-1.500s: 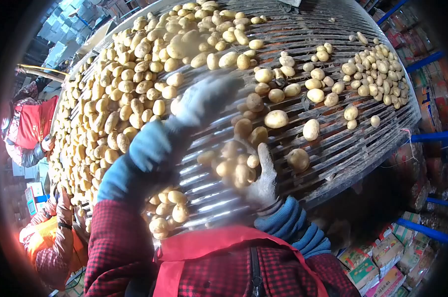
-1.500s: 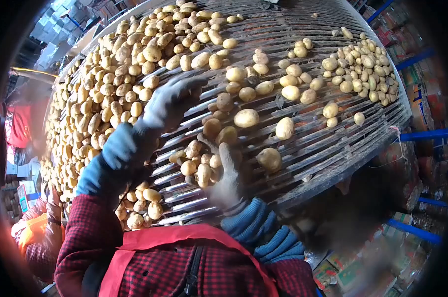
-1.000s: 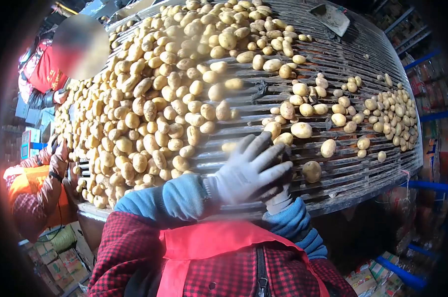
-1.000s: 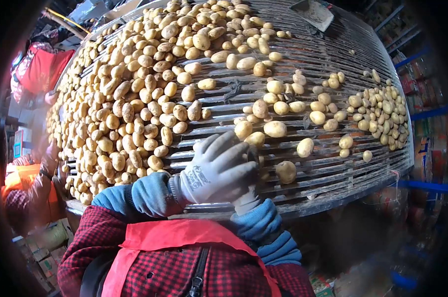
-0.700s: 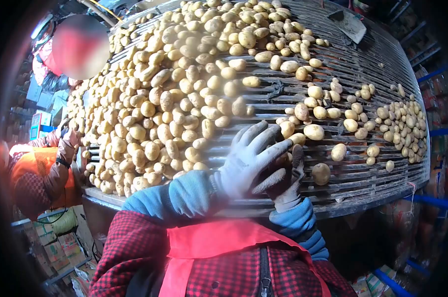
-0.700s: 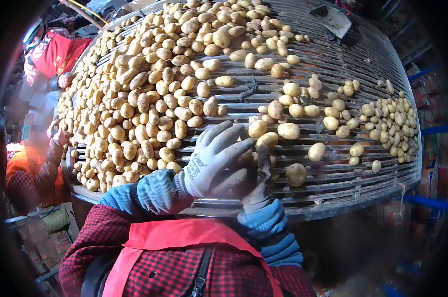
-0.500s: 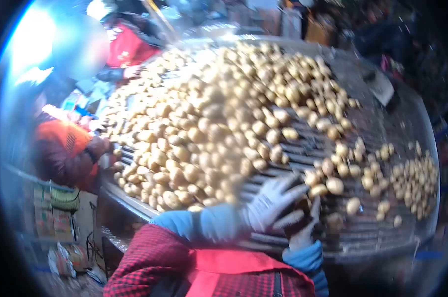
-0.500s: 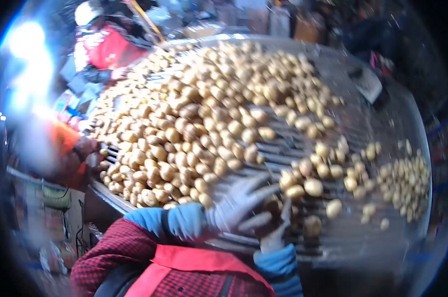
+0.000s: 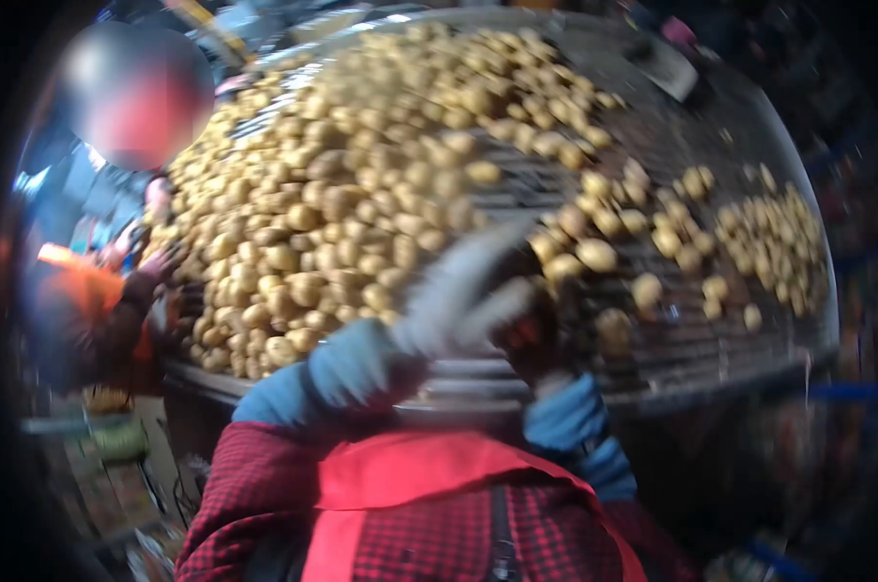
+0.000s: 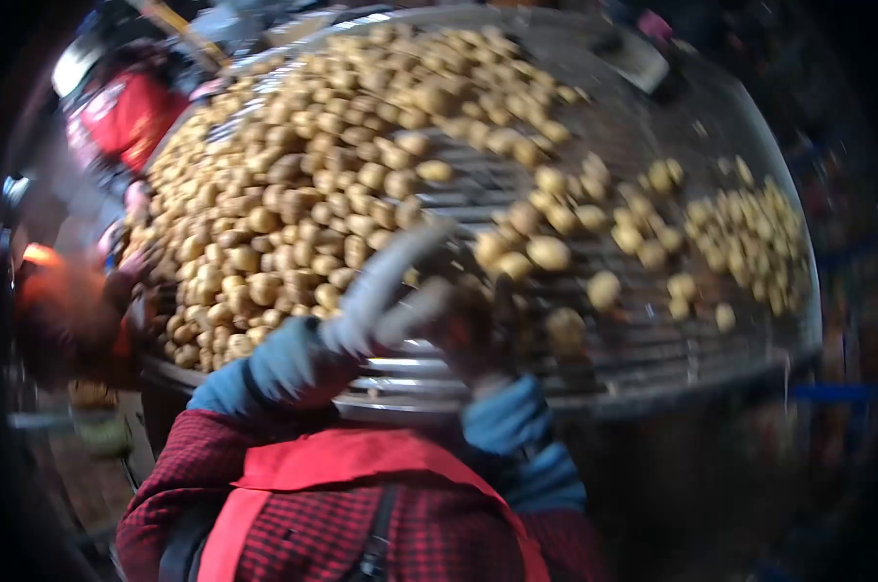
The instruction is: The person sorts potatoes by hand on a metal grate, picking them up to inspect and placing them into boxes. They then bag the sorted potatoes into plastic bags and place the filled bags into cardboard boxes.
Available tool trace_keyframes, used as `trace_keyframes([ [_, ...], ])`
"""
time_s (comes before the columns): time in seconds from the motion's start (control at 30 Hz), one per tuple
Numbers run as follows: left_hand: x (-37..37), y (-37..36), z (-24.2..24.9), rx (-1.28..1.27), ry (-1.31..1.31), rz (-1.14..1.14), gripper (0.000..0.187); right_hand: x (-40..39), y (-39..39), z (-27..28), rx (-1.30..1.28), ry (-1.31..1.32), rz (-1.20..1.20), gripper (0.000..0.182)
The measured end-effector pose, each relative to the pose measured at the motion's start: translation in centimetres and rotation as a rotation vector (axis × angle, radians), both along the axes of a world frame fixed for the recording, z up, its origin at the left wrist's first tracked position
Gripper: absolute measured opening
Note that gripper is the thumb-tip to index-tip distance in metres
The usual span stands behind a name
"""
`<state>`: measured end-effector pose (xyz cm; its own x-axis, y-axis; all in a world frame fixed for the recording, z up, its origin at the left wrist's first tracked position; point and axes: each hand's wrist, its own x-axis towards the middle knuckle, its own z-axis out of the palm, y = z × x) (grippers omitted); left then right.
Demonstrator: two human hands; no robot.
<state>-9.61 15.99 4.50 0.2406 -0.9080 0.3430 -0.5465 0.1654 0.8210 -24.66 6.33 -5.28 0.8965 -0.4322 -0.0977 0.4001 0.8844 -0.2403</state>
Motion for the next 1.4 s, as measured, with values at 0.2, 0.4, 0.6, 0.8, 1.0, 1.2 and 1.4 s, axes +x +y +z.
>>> trace_keyframes([
  [0.2,0.0,-0.6,-0.3,0.163,0.598,-0.231,0.061,0.1,-0.2,-0.2,0.011,-0.219,0.068,0.067],
  [0.4,0.8,-0.4,-1.4,0.166,0.778,-0.251,0.066,0.0,0.5,3.2,-0.108,0.084,0.005,0.075],
  [0.6,0.8,-0.2,-1.4,0.168,0.652,-0.249,0.073,-0.2,0.5,2.0,-0.087,0.111,-0.026,0.077],
  [0.8,1.2,-1.1,0.1,0.199,0.477,-0.246,0.062,0.0,0.9,4.9,-0.004,-0.020,-0.160,0.060],
  [1.0,7.2,-4.2,-2.2,0.045,-0.574,0.169,0.034,-3.5,-1.1,5.0,0.013,-0.122,-0.204,0.079],
  [1.2,9.3,-9.2,-8.0,0.335,-1.144,-0.001,0.033,-8.4,-3.9,3.9,0.065,-0.078,-0.336,0.072],
  [1.4,10.0,-10.9,-6.9,0.377,-0.857,-0.072,0.032,-9.5,-5.0,2.5,0.140,-0.087,-0.387,0.074],
])
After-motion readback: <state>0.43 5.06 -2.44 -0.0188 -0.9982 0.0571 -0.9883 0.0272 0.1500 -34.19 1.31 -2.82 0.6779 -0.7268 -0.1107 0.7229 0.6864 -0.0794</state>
